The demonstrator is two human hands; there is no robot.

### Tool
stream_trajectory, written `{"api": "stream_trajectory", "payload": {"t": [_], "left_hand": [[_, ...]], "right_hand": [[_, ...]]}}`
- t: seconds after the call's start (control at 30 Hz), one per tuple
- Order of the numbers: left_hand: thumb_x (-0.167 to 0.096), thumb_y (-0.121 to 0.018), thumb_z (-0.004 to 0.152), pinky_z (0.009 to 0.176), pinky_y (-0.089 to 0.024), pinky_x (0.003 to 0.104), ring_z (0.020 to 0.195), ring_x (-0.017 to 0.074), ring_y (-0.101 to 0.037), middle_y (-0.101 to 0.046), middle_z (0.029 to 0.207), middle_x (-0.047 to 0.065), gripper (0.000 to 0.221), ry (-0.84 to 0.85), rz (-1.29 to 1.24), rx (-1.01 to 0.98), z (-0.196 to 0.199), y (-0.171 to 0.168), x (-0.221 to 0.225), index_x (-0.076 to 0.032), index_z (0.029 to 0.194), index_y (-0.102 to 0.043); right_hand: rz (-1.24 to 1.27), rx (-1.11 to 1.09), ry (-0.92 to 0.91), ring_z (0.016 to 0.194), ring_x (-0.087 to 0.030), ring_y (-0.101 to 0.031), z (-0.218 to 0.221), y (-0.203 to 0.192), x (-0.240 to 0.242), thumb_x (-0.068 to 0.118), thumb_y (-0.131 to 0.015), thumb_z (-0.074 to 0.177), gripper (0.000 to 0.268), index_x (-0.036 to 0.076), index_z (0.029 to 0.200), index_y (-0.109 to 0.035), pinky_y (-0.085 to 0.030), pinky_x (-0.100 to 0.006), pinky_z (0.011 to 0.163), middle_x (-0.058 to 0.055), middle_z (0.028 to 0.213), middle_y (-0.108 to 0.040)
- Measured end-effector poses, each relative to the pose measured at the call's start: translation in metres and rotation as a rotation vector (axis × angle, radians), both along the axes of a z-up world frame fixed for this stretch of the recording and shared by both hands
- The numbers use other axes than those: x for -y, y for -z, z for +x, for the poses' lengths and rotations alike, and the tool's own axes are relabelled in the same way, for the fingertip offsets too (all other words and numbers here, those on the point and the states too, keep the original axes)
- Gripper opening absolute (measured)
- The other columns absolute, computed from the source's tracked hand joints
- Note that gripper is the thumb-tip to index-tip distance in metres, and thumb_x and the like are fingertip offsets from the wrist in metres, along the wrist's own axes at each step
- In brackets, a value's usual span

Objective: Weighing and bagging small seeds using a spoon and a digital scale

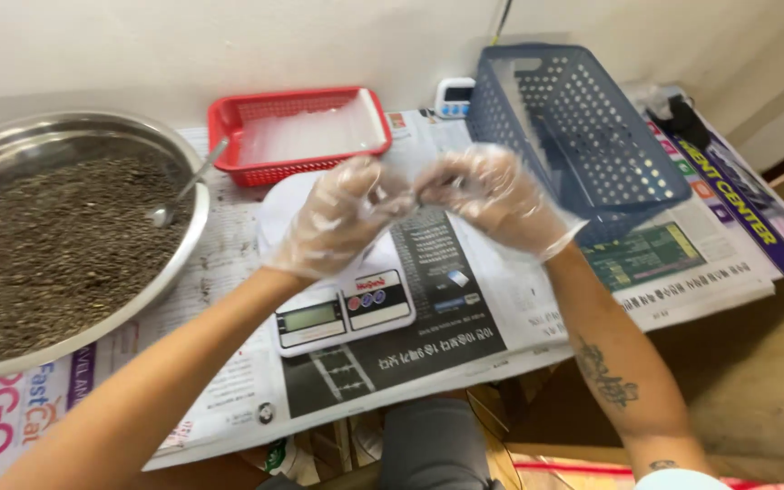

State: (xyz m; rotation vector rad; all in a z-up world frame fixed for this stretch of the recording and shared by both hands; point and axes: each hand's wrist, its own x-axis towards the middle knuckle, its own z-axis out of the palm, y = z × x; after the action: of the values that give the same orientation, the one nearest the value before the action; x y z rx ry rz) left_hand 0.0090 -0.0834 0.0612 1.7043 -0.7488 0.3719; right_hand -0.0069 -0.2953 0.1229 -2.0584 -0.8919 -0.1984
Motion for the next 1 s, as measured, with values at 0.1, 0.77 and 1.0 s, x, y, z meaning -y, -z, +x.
{"api": "stream_trajectory", "payload": {"t": [0.1,0.77,1.0], "left_hand": [[0.007,-0.073,0.087,0.075,-0.056,0.033,0.079,0.0146,-0.056,-0.066,0.088,0.013,0.016,0.194,-0.081,0.111,0.018,-0.027,0.034,0.000,0.101,-0.074],[-0.025,-0.069,0.075,0.089,-0.049,0.044,0.095,0.0219,-0.062,-0.068,0.092,-0.001,0.020,0.024,0.995,-0.115,0.072,-0.073,0.218,-0.024,0.095,-0.071],[-0.046,-0.058,0.103,0.096,-0.053,0.055,0.116,0.0357,-0.065,-0.067,0.125,0.013,0.047,-0.025,1.327,0.017,0.075,-0.080,0.236,-0.007,0.129,-0.064]], "right_hand": [[0.029,0.031,0.051,0.082,-0.017,-0.067,0.004,-0.019,0.033,0.009,-0.078,0.092,0.013,0.007,0.104,-0.078,-0.056,-0.036,0.074,-0.013,0.083,-0.072],[-0.449,-0.704,0.446,0.088,-0.025,-0.073,0.036,-0.026,0.168,-0.004,-0.070,0.085,0.020,-0.002,0.104,-0.074,-0.062,-0.030,0.079,-0.015,0.101,-0.077],[-0.978,-0.756,0.361,0.098,-0.018,-0.067,0.054,-0.032,0.154,0.016,-0.063,0.097,0.018,0.012,0.112,-0.072,-0.055,-0.031,0.096,-0.004,0.108,-0.075]]}}
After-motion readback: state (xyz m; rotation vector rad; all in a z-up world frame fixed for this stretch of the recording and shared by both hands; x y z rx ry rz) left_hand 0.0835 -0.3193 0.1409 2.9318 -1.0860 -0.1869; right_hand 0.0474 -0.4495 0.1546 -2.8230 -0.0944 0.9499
